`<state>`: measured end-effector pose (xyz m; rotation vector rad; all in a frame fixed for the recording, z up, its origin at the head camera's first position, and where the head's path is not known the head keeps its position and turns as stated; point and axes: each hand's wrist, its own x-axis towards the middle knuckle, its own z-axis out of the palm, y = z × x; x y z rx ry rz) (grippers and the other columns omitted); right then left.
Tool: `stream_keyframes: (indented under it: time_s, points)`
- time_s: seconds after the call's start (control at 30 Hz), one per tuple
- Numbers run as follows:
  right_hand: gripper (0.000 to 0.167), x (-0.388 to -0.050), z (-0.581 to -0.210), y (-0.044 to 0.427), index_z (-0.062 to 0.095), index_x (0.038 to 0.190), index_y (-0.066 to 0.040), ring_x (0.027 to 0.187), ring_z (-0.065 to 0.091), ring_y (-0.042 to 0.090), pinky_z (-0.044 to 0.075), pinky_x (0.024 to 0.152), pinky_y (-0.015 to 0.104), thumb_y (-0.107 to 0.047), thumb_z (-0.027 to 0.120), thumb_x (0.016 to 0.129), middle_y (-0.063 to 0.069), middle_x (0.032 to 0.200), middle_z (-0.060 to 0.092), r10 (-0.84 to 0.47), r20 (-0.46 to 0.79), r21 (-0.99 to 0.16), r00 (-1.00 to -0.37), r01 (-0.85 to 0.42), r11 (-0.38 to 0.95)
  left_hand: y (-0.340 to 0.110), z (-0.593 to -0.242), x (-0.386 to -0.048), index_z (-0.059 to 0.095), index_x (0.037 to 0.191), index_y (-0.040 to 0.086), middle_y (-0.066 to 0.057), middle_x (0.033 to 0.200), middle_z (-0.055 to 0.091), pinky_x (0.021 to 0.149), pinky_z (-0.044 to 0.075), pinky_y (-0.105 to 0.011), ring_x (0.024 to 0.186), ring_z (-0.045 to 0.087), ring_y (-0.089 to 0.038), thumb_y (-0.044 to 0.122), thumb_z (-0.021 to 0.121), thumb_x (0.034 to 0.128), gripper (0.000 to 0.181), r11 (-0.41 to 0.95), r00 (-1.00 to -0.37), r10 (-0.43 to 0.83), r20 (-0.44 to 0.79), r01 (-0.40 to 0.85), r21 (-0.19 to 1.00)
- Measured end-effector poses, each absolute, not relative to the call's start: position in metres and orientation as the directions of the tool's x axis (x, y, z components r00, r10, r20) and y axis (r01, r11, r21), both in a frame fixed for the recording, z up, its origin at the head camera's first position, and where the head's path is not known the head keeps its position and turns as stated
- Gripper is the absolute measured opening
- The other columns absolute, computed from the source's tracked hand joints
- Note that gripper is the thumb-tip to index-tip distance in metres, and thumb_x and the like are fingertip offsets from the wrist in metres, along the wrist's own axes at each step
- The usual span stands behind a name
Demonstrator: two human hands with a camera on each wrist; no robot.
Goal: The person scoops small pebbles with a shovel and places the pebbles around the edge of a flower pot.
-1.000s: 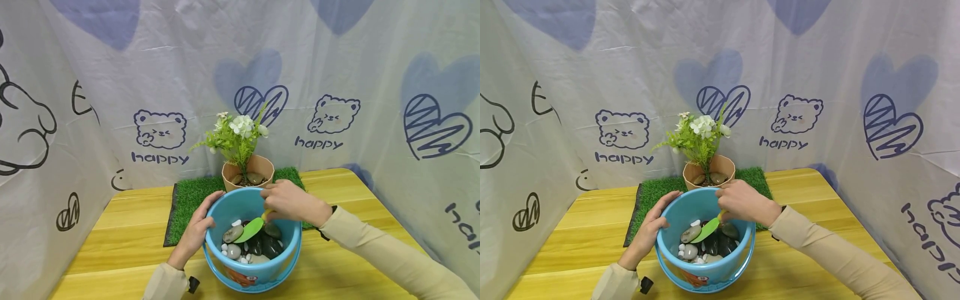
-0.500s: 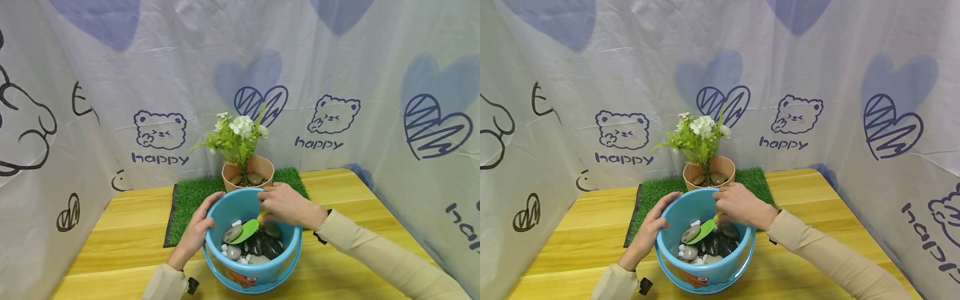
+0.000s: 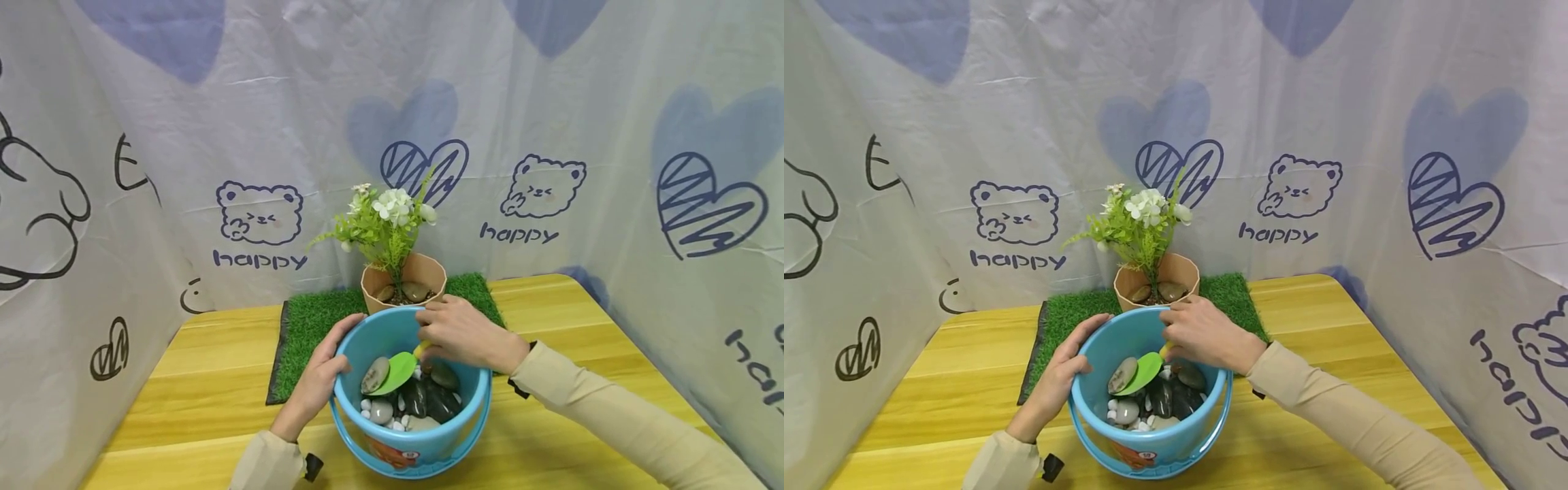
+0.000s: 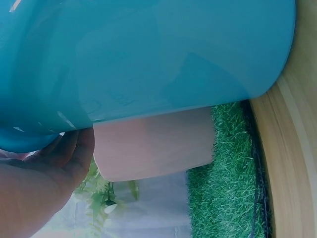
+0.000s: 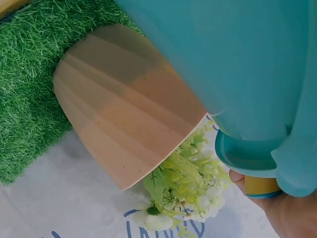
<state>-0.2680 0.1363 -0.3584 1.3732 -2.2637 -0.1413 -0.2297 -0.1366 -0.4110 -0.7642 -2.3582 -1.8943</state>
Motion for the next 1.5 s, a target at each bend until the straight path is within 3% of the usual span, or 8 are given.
stream_keyframes:
  time_s: [0.47,0.7,0.9,1.17,1.5]
  points:
    - [0.023,-0.2706,-0.3608,0.1382,0.072,0.077,-0.026,0.076,0.053,0.013,0.043,0.073,0.031,-0.049,0.074,0.076,-0.011,0.075,0.062,-0.845,0.412,0.339,-0.340,-0.804,0.489,-0.1371,-0.4105,-0.2289,0.033,0.153,0.014,-0.010,0.156,0.036,0.106,0.036,-0.057,0.139,0.040,-0.036,-0.003,0.040,0.0771,0.078,0.156,-0.882,0.357,0.308,0.381,0.911]
    - [0.026,-0.2687,-0.3615,0.1398,0.071,0.088,-0.025,0.086,0.056,0.013,0.042,0.076,0.033,-0.048,0.073,0.079,-0.009,0.086,0.065,-0.838,0.433,0.337,-0.331,-0.803,0.491,-0.1369,-0.4090,-0.2280,0.034,0.152,0.015,-0.009,0.155,0.036,0.106,0.037,-0.054,0.139,0.040,-0.034,-0.003,0.040,0.0770,0.078,0.168,-0.883,0.354,0.307,0.383,0.908]
    - [0.025,-0.2678,-0.3620,0.1407,0.072,0.093,-0.027,0.085,0.051,0.012,0.037,0.076,0.033,-0.050,0.068,0.083,-0.009,0.089,0.062,-0.831,0.431,0.357,-0.351,-0.780,0.514,-0.1375,-0.4093,-0.2289,0.033,0.153,0.015,-0.010,0.155,0.036,0.106,0.037,-0.055,0.139,0.040,-0.034,-0.003,0.040,0.0768,0.078,0.168,-0.877,0.364,0.313,0.392,0.904]
    - [0.021,-0.2689,-0.3639,0.1431,0.074,0.091,-0.029,0.079,0.043,0.011,0.028,0.073,0.031,-0.047,0.069,0.083,-0.011,0.086,0.059,-0.805,0.433,0.260,-0.406,-0.799,0.542,-0.1375,-0.4099,-0.2293,0.033,0.153,0.018,-0.011,0.155,0.037,0.105,0.039,-0.055,0.137,0.042,-0.036,-0.002,0.040,0.0771,0.079,0.171,-0.885,0.368,0.286,0.367,0.914]
    - [0.020,-0.2676,-0.3641,0.1415,0.077,0.091,-0.027,0.085,0.053,0.012,0.033,0.074,0.032,-0.043,0.076,0.078,-0.011,0.088,0.066,-0.787,0.442,0.190,-0.431,-0.812,0.552,-0.1386,-0.4090,-0.2269,0.031,0.154,0.019,-0.013,0.156,0.035,0.106,0.039,-0.055,0.138,0.042,-0.038,-0.001,0.038,0.0778,0.079,0.180,-0.894,0.367,0.256,0.338,0.924]
